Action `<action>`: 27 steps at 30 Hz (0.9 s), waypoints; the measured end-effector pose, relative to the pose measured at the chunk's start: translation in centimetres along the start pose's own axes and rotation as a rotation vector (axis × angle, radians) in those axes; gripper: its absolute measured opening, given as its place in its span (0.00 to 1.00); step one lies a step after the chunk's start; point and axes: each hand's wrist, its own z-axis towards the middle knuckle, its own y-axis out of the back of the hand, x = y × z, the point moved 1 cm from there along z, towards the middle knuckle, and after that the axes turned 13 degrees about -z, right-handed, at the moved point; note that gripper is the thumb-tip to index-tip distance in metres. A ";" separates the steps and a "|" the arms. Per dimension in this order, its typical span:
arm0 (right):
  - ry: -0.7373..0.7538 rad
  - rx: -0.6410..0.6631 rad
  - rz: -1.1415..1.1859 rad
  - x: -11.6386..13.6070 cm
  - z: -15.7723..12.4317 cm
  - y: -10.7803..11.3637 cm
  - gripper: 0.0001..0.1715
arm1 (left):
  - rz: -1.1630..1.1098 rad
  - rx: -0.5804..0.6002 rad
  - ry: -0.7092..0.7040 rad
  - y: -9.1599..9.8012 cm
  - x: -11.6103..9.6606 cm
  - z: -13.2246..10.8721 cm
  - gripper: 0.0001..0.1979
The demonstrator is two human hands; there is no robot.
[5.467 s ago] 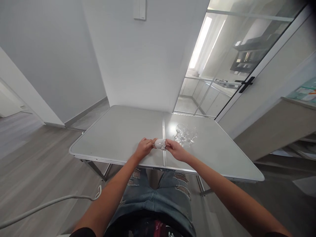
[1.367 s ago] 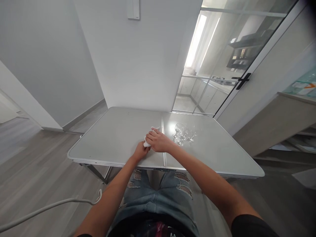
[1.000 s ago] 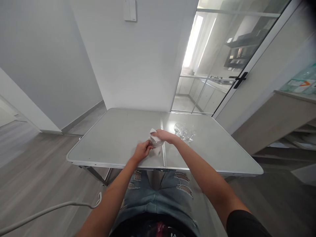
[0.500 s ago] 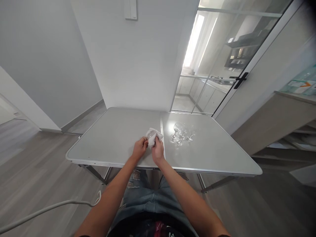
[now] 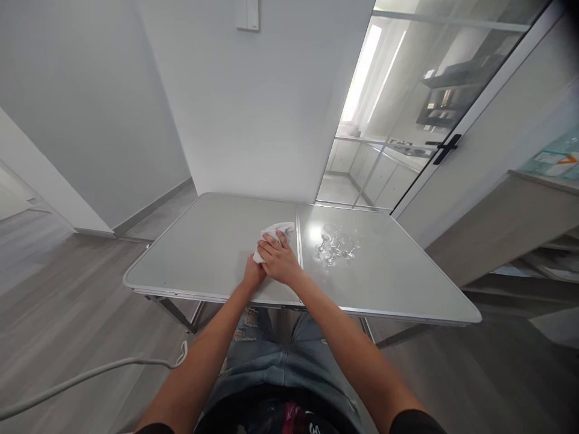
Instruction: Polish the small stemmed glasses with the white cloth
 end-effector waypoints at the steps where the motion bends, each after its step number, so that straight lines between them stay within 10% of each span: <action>1: 0.000 0.027 -0.008 -0.3 0.5 0.3 0.19 | 0.032 -0.002 -0.004 0.0 0.0 0.0 0.05; 7: -0.136 0.247 0.107 -2.8 2.7 2.1 0.09 | 0.242 0.124 0.026 0.1 -0.4 -0.1 0.14; 13: -0.590 0.359 0.867 -5.6 2.6 1.7 0.18 | 0.197 0.196 -0.029 0.1 -2.0 -0.4 0.13; 27: -1.106 -0.232 2.006 -1.7 1.1 -3.9 0.21 | -0.026 0.020 -0.047 0.5 -2.1 -0.2 0.16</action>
